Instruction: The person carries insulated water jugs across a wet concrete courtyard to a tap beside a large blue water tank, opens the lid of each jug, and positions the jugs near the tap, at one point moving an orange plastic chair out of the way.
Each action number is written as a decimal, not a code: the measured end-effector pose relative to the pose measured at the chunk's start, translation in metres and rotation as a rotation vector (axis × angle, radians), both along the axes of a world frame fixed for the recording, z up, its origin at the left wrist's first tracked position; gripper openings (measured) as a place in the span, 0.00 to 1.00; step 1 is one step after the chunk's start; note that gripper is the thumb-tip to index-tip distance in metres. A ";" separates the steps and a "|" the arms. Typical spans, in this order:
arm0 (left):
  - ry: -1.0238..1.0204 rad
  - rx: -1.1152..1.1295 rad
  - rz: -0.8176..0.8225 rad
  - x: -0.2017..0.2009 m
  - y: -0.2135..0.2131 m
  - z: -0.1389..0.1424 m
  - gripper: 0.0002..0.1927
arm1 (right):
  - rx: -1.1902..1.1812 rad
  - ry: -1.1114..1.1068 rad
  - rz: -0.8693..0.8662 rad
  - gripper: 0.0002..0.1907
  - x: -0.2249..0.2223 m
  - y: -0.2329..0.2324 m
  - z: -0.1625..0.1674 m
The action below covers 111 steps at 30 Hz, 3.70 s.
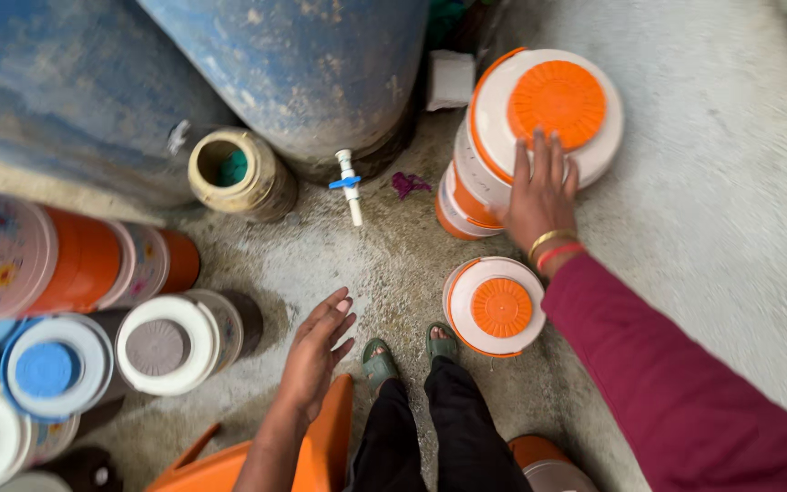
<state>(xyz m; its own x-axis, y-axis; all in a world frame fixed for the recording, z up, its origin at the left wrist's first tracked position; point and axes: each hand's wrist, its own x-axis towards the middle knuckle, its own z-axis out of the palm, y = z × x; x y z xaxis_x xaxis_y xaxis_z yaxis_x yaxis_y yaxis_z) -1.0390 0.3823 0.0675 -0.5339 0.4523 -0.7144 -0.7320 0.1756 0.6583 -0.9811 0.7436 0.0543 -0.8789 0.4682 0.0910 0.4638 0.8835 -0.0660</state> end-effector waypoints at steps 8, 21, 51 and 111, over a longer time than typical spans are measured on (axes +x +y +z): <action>-0.056 -0.120 0.101 0.013 0.017 -0.013 0.35 | -0.056 -0.090 -0.118 0.64 -0.051 0.051 -0.024; -0.044 -0.129 0.094 0.006 0.061 0.005 0.36 | -0.086 -0.293 -0.127 0.64 -0.044 0.070 -0.039; -0.029 -0.150 0.173 0.034 0.020 -0.008 0.33 | -1.336 0.228 -0.233 0.05 -0.047 0.132 -0.010; 0.104 -0.016 0.386 0.055 -0.021 -0.080 0.26 | -1.496 -0.028 -0.210 0.27 -0.032 -0.100 0.038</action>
